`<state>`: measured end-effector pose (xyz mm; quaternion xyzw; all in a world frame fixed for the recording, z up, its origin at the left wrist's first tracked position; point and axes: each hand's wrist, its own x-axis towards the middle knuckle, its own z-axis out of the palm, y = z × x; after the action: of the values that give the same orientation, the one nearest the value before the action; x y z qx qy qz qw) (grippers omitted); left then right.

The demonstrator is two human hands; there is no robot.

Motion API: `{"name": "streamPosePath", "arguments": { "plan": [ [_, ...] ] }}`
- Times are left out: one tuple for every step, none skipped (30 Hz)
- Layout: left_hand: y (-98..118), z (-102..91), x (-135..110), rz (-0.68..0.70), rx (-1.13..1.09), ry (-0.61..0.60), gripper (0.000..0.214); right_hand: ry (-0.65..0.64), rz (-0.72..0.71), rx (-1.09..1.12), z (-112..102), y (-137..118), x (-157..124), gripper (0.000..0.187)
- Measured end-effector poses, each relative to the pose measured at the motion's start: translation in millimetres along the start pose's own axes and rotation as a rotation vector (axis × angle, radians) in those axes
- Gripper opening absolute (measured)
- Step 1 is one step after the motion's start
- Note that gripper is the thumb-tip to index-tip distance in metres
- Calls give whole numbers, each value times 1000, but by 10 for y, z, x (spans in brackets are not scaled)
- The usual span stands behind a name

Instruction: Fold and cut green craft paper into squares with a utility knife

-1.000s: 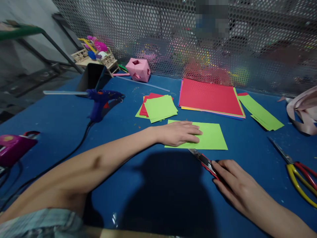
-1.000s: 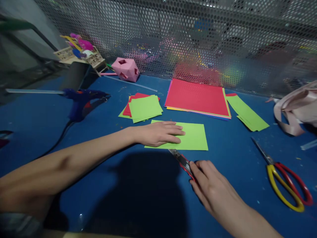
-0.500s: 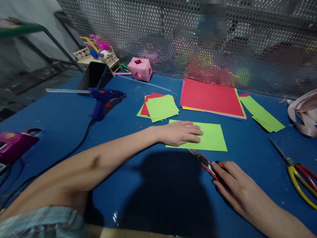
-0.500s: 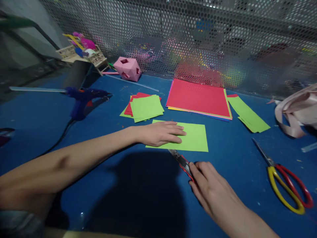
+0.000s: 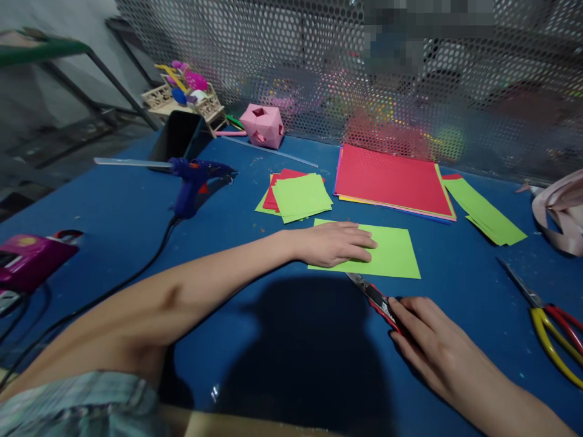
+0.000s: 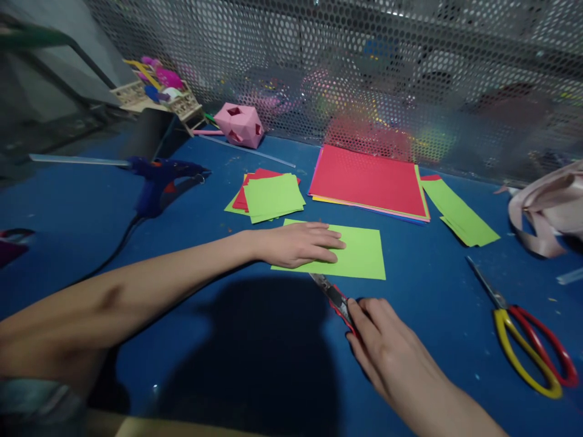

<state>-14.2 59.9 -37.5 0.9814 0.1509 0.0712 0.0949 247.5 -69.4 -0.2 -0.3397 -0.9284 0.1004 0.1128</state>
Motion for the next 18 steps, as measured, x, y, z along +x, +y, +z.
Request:
{"name": "streamPosePath", "arguments": {
  "plan": [
    [-2,3,-1,1,4,-1,39,0,0,-5,-3,-2,0,33],
    [-5,5,-1,0,8,-1,39,0,0,-8,-5,-4,2,33],
    [-6,6,0,0,11,2,39,2,-1,-11,-5,-5,3,32],
    [-7,7,1,2,12,6,39,2,-4,-13,-4,-5,6,33],
    [-8,6,3,5,11,11,38,4,-8,-15,-1,-4,8,33],
    [-7,5,4,8,8,15,38,7,-11,-18,3,-1,9,34],
    [-5,3,6,11,3,18,38,13,-17,-23,8,2,10,34],
    [-4,1,7,12,-2,19,38,19,-22,-29,13,5,11,35],
    [-2,-1,8,12,-7,18,38,22,-26,-34,18,8,11,35],
    [0,-2,8,8,-12,16,39,24,-28,-39,22,10,11,35],
    [2,-4,8,1,-17,13,39,27,-31,-43,26,11,10,35],
    [3,-5,7,-9,-23,12,39,29,-32,-46,29,11,10,35],
    [4,-6,6,-20,-30,10,39,32,-34,-48,31,10,11,35],
    [5,-8,6,-30,-38,7,39,32,-35,-48,33,9,12,35],
    [6,-9,5,-38,-47,5,39,33,-38,-47,34,7,13,34],
    [7,-12,6,-43,-54,4,39,32,-39,-46,34,7,15,34],
    [8,-14,7,-44,-60,2,39,29,-39,-46,33,7,18,35],
    [8,-16,8,-44,-64,-2,39,26,-39,-45,31,7,21,35]
  ]
}}
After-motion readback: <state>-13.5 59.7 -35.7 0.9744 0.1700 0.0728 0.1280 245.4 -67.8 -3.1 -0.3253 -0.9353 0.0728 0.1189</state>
